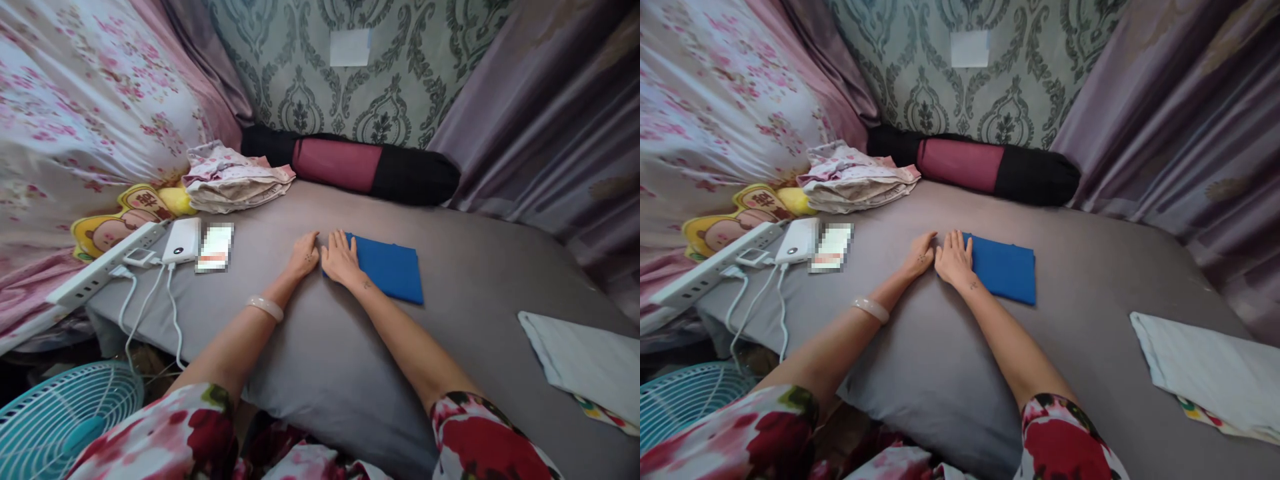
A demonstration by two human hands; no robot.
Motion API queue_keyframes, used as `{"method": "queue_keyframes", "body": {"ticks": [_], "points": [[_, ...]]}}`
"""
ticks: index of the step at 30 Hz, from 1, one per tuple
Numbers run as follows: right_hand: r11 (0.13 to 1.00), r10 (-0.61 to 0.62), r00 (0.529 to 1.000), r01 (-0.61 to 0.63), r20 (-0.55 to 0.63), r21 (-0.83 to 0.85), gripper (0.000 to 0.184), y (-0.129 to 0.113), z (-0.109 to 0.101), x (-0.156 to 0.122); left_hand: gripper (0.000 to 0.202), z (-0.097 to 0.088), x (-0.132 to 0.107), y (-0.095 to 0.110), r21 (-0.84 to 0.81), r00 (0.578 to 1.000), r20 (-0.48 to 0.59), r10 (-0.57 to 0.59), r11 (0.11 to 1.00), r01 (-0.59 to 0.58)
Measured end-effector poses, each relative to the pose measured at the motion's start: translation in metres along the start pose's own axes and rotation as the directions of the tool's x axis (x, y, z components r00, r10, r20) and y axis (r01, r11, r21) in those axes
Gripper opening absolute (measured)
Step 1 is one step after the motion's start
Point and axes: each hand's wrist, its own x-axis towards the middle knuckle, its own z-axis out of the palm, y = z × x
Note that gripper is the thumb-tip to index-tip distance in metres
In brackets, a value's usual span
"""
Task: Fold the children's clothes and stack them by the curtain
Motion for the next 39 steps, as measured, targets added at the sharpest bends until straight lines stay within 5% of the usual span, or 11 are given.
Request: {"method": "queue_keyframes", "body": {"ticks": [9,15,21,27,39], "points": [[1.000,-0.014,1.000,0.014,0.016,-0.018,0.061,-0.009,0.010,-0.021,0.054,-0.004,-0.001,0.001,0.004,0.999,0.034,0.003,1.000,-0.003],[0.989,0.010,0.992,-0.027,0.123,0.144,0.060,0.000,-0.003,-0.012,0.047,-0.007,-0.003,0.007,0.023,0.998,0.053,0.029,0.999,-0.030],[0.994,0.064,0.998,-0.065,0.006,0.090,0.060,0.034,-0.014,-0.006,0.046,-0.016,-0.010,0.027,0.068,0.967,0.208,0.146,0.984,-0.163],[0.999,0.032,0.997,-0.034,0.066,0.032,0.059,0.047,-0.006,-0.005,0.053,-0.020,-0.013,0.035,0.081,0.911,0.336,0.238,0.957,-0.280],[0.987,0.113,0.994,-0.112,0.003,0.117,0.058,0.054,-0.017,-0.014,0.057,-0.016,-0.012,0.026,0.096,0.891,0.369,0.264,0.943,-0.319]]}}
